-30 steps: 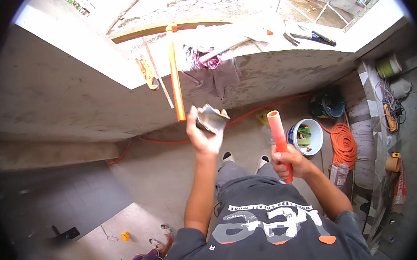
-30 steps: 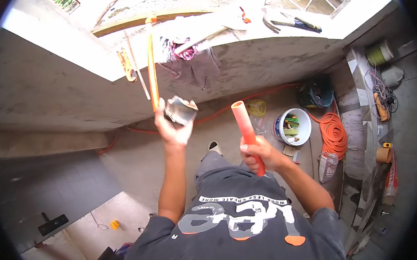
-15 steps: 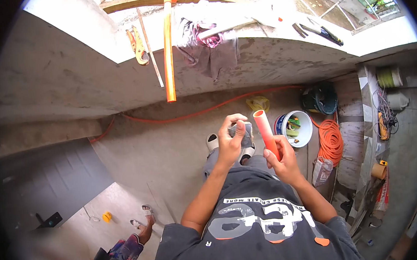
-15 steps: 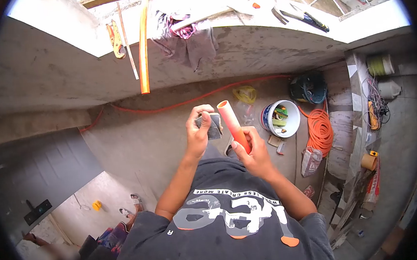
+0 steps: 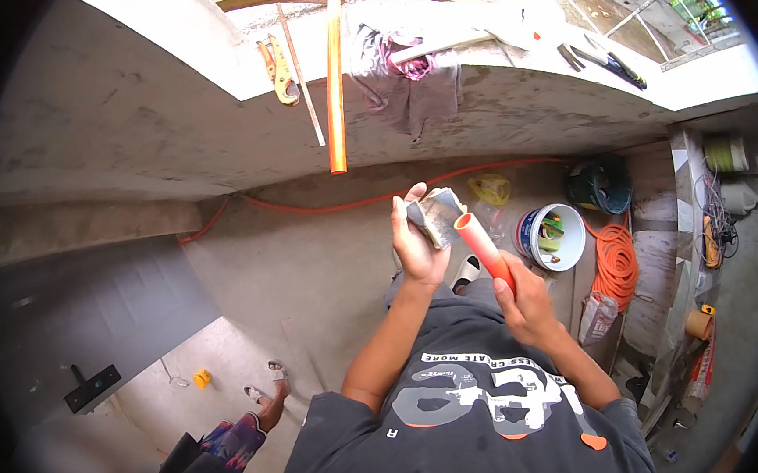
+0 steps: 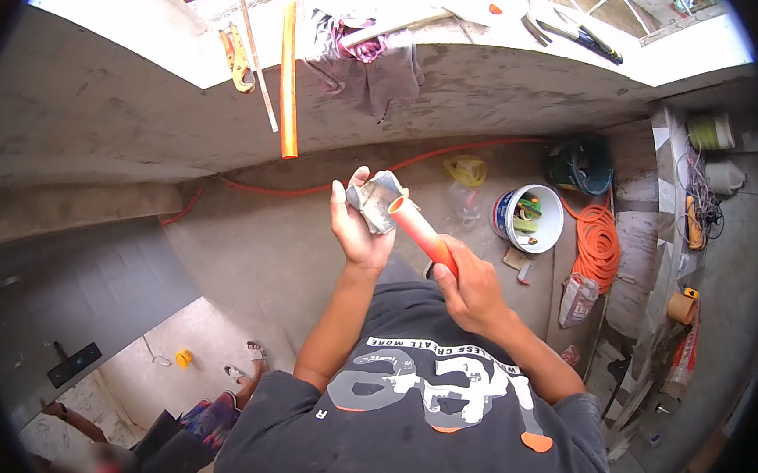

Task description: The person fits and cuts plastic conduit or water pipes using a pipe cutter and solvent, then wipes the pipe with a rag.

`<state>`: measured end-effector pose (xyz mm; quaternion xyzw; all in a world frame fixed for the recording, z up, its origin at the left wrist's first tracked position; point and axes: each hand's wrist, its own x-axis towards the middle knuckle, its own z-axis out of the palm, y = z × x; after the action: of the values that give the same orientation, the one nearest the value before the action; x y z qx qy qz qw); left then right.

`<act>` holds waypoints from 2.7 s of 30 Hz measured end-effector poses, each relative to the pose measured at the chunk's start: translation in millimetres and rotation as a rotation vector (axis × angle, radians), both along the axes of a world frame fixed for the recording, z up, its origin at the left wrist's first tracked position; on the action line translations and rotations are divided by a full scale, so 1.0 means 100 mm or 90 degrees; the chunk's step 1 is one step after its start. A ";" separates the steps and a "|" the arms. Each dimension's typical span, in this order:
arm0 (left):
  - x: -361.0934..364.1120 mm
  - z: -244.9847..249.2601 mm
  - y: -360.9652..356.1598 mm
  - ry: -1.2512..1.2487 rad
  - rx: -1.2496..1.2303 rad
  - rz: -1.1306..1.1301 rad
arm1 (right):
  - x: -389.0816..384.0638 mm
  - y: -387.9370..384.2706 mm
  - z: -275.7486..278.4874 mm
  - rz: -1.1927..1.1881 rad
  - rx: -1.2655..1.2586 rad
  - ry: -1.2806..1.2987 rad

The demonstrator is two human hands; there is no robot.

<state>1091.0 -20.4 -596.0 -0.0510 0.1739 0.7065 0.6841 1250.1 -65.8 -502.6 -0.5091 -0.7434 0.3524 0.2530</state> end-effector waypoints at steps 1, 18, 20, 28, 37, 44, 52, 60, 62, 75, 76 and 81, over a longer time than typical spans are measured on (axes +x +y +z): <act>0.01 0.03 0.00 -0.027 0.010 -0.010 | -0.04 0.00 -0.03 -0.013 -0.108 -0.016; 0.12 -0.08 0.17 0.134 -0.209 -0.116 | -0.16 0.06 -0.80 -0.001 -0.377 0.086; 0.00 -0.16 0.15 0.073 -0.119 -0.146 | -0.14 0.03 -0.72 -0.045 -0.560 0.177; -0.04 -0.22 0.23 0.125 -0.123 -0.043 | -0.16 -0.03 -0.60 -0.025 -0.504 0.256; 0.01 0.07 0.04 0.081 -0.049 -0.055 | -0.21 -0.35 -0.53 -0.036 -0.097 0.050; -0.02 -0.06 -0.03 -0.066 -0.015 -0.039 | -0.17 -0.36 -0.34 -0.050 -0.212 0.062; 0.23 0.10 -0.19 -0.005 -0.112 -0.101 | -0.17 -0.24 -0.20 -0.063 -0.295 0.032; 0.13 0.05 -0.16 -0.060 -0.013 -0.052 | -0.11 -0.40 -0.19 -0.033 -0.241 0.062; 0.14 0.05 -0.14 -0.095 -0.007 -0.067 | -0.14 -0.29 -0.16 -0.038 -0.260 0.057; 0.04 0.21 -0.14 -0.109 -0.016 -0.031 | -0.05 -0.39 -0.03 -0.030 -0.310 0.036; -0.01 0.14 -0.10 -0.039 -0.048 0.031 | -0.05 -0.40 -0.03 -0.009 -0.291 0.043; -0.05 0.10 -0.10 -0.034 -0.015 0.025 | -0.08 -0.31 -0.01 -0.034 -0.342 0.024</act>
<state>1086.4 -30.3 -586.1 -0.0818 0.1628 0.7161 0.6737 1242.2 -96.7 -503.9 -0.5704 -0.6049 0.5398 0.1318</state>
